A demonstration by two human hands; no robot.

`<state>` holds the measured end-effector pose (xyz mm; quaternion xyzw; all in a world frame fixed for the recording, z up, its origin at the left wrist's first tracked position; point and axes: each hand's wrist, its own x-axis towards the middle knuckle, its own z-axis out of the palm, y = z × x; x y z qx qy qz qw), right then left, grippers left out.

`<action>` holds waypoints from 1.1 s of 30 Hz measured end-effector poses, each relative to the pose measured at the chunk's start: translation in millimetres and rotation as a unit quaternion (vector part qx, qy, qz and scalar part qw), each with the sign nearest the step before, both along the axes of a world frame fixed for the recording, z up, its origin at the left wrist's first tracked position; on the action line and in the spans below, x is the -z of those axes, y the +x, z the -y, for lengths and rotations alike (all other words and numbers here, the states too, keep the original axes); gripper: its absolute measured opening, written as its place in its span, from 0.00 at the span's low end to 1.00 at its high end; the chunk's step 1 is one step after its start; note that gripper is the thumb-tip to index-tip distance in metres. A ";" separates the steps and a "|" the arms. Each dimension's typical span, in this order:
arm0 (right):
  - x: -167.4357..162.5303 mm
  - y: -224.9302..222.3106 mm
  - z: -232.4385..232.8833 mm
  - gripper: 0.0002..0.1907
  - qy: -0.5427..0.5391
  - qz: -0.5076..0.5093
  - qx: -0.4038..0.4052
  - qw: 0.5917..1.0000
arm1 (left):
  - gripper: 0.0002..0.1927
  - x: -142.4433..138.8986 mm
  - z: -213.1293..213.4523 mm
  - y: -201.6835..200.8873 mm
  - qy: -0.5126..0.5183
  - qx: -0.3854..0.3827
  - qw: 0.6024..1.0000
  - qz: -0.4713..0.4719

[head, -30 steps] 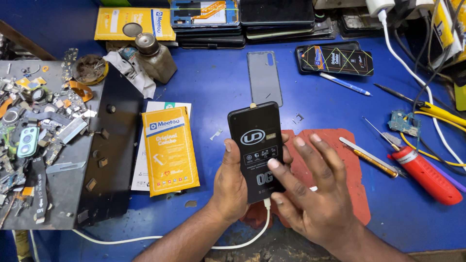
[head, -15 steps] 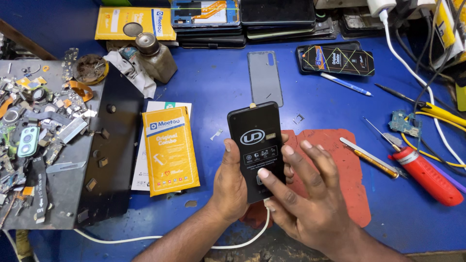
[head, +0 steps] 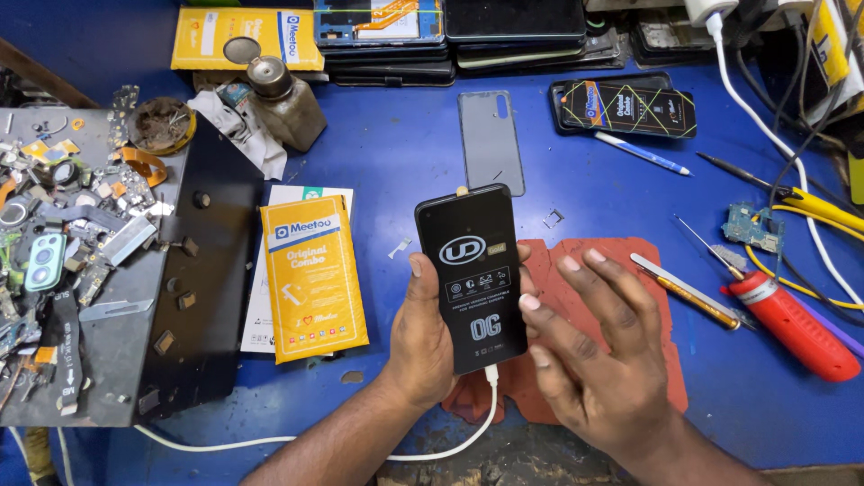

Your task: The person pries open the back cover of a smartphone on a red mat, uses a screwdriver to work on the internal components, and manipulates small parts inside the phone. They then plug in a charging cable, reassemble the phone, and hold it up while pressing its buttons to test it.

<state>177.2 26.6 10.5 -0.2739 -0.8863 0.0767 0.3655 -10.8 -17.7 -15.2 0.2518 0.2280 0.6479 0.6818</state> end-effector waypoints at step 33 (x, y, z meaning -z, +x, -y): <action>4.0 4.3 0.3 0.21 0.028 0.014 -0.084 0.996 | 0.50 -4.4 -4.0 -0.3 0.008 -0.008 1.000 0.018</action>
